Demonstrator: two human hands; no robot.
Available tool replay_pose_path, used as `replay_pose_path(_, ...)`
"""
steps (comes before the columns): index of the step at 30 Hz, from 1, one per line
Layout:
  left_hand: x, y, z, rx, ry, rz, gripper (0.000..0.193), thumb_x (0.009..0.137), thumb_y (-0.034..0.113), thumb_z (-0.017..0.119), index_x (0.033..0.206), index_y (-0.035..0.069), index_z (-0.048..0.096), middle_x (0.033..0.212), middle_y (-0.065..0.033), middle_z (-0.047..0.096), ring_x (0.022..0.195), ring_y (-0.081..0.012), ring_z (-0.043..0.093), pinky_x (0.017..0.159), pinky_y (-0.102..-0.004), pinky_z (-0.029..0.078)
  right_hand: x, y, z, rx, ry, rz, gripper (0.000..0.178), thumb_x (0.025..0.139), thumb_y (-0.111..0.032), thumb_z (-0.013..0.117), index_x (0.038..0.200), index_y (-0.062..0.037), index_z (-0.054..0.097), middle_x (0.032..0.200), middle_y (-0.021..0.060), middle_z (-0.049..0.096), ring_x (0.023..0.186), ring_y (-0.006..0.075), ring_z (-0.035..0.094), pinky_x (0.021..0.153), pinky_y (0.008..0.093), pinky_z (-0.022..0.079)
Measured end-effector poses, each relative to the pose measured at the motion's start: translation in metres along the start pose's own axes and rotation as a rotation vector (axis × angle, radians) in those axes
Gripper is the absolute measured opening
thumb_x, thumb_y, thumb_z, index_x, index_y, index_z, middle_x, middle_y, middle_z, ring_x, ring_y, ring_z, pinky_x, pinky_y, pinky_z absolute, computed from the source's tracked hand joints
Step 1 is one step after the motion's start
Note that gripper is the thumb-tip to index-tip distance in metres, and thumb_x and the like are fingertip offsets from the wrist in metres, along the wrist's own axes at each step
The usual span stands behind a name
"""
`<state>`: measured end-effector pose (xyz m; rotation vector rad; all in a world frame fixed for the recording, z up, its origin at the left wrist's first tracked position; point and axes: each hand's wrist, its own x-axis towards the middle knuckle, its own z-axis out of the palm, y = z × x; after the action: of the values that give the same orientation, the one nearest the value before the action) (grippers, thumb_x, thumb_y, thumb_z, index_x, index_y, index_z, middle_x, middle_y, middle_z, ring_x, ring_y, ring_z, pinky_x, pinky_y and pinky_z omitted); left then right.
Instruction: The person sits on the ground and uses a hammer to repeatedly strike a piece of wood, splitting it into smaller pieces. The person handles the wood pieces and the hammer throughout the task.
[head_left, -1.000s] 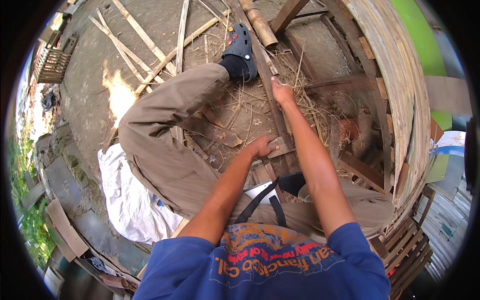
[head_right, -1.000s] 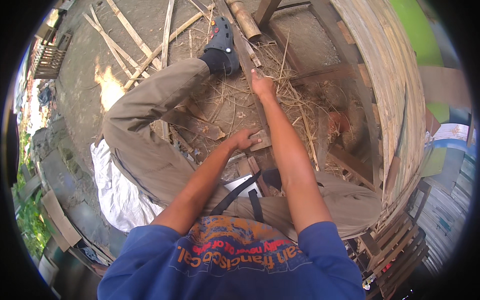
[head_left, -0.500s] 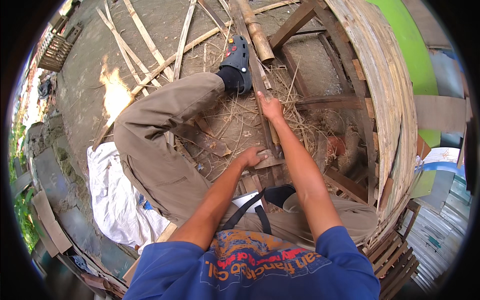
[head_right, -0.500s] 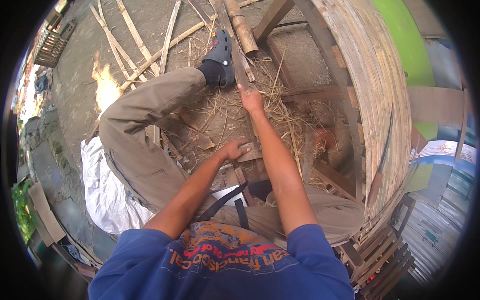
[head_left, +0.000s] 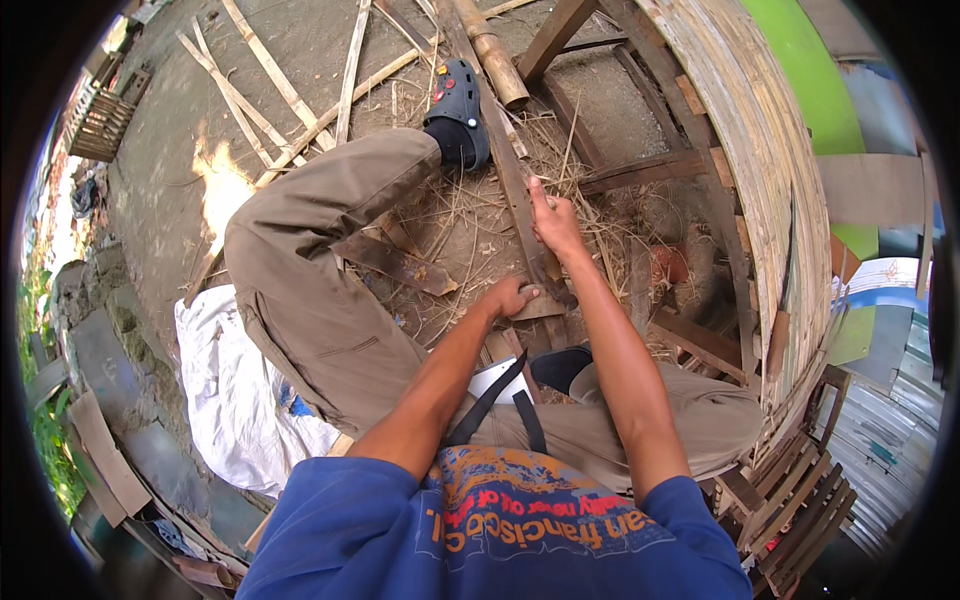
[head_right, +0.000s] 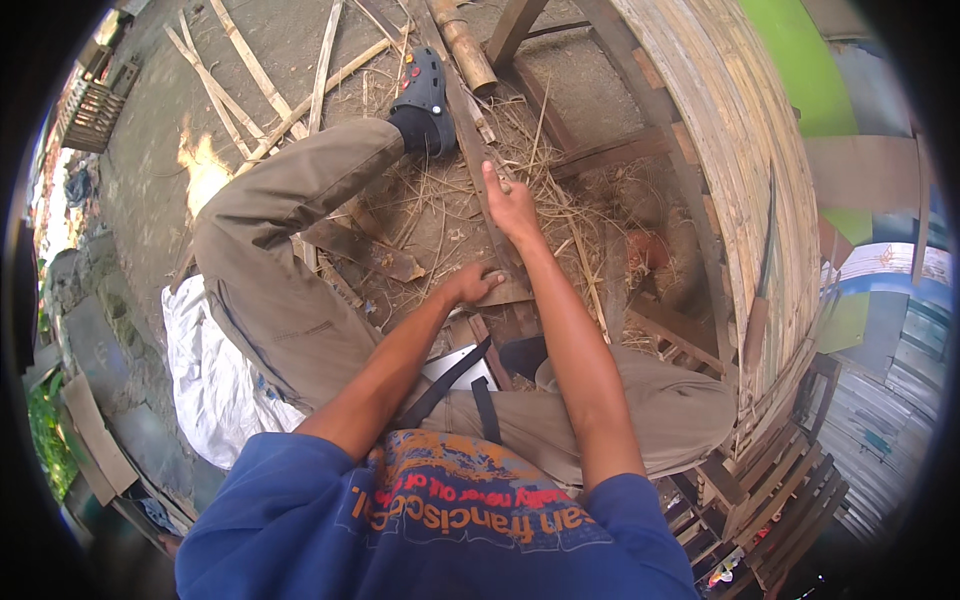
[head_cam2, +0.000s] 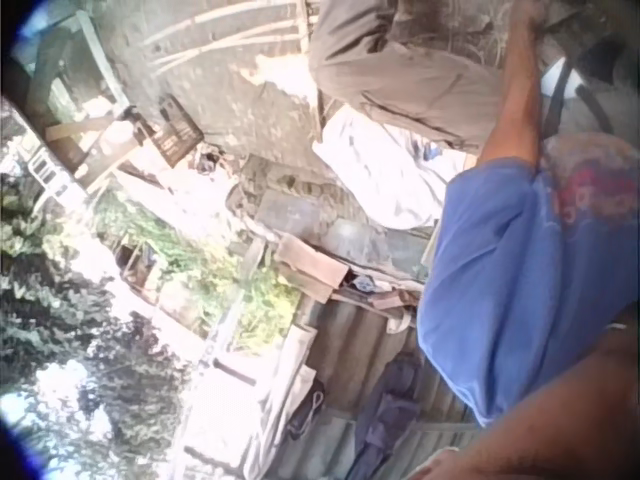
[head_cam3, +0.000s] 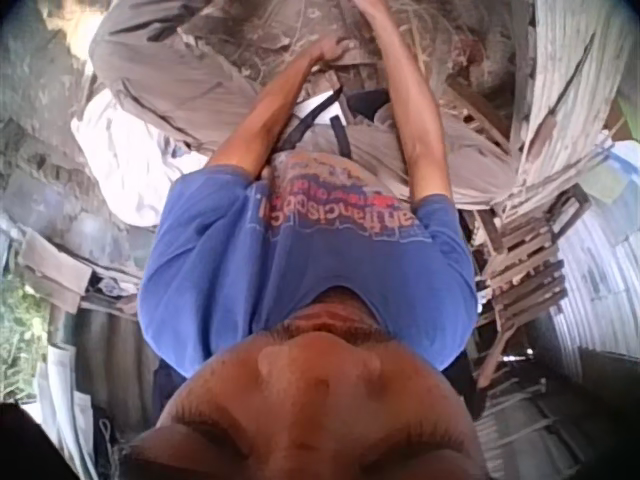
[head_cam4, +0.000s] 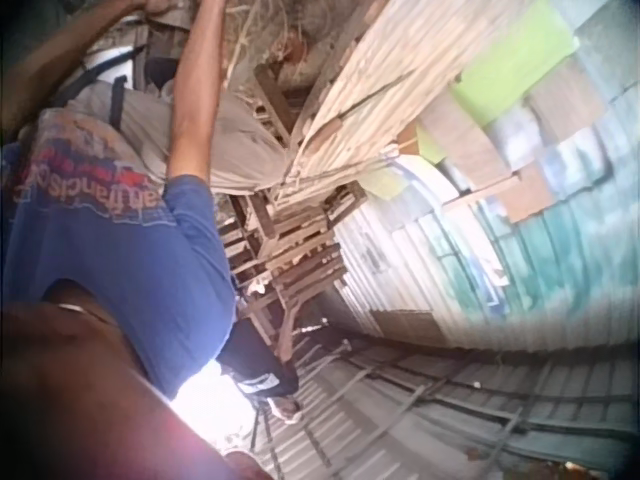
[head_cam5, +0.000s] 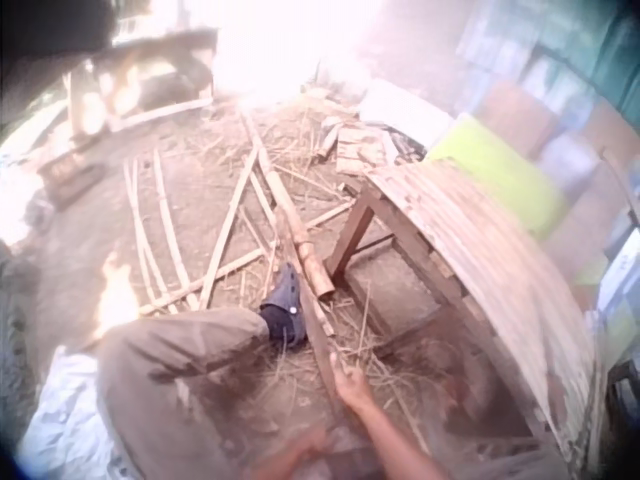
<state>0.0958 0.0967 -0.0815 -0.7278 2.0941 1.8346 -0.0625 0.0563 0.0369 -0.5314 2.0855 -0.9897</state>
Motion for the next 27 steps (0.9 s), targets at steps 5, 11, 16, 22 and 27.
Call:
replay_pose_path(5, -0.006, 0.001, 0.001, -0.01, 0.08, -0.021, 0.045, 0.095, 0.038, 0.057, 0.113, -0.002, 0.066, 0.11, -0.0285, 0.067, 0.105, -0.0406, 0.064, 0.094, -0.045, 0.047, 0.008, -0.023, -0.007, 0.01, 0.057, 0.139, 0.078, 0.088, -0.073, 0.051, 0.052, -0.0044, 0.052, 0.048, 0.0049, 0.05, 0.043, 0.0174, 0.053, 0.047, 0.0341, 0.044)
replay_pose_path(11, -0.005, 0.002, -0.004, -0.127, 0.212, 0.003, 0.048, 0.096, 0.039, 0.057, 0.107, -0.006, 0.067, 0.099, -0.028, 0.069, 0.096, -0.0386, 0.066, 0.089, -0.0448, 0.048, 0.055, -0.012, -0.027, 0.213, 0.137, 0.393, 0.071, 0.089, -0.073, 0.05, 0.067, -0.0062, 0.048, 0.052, 0.0017, 0.045, 0.042, 0.015, 0.046, 0.044, 0.0348, 0.042)
replay_pose_path(16, -0.003, 0.008, -0.014, -0.279, 0.123, -0.13, 0.052, 0.097, 0.043, 0.056, 0.104, -0.007, 0.068, 0.094, -0.0259, 0.069, 0.094, -0.0335, 0.068, 0.087, -0.0436, 0.049, 0.09, 0.005, -0.031, 0.281, 0.069, 0.557, 0.068, 0.089, -0.075, 0.046, 0.083, -0.0075, 0.042, 0.055, -0.0015, 0.039, 0.043, 0.0141, 0.042, 0.045, 0.0367, 0.043)
replay_pose_path(22, 0.006, 0.016, 0.006, -0.291, 0.483, -0.426, 0.049, 0.098, 0.044, 0.051, 0.105, -0.001, 0.067, 0.107, -0.0291, 0.066, 0.103, -0.0439, 0.063, 0.09, -0.0466, 0.048, 0.124, 0.018, -0.015, 0.19, 0.028, 0.6, 0.073, 0.092, -0.071, 0.045, 0.1, 0.0005, 0.052, 0.059, 0.0031, 0.046, 0.043, 0.0155, 0.046, 0.042, 0.037, 0.044)
replay_pose_path(27, 0.024, -0.007, 0.007, -0.225, 0.469, -0.563, 0.047, 0.095, 0.036, 0.043, 0.114, -0.001, 0.065, 0.119, -0.0301, 0.062, 0.114, -0.0453, 0.058, 0.1, -0.0477, 0.045, 0.119, 0.023, -0.005, 0.281, -0.074, 0.56, 0.065, 0.093, -0.07, 0.044, 0.086, -0.006, 0.046, 0.057, -0.0014, 0.04, 0.044, 0.0121, 0.042, 0.044, 0.0326, 0.041)
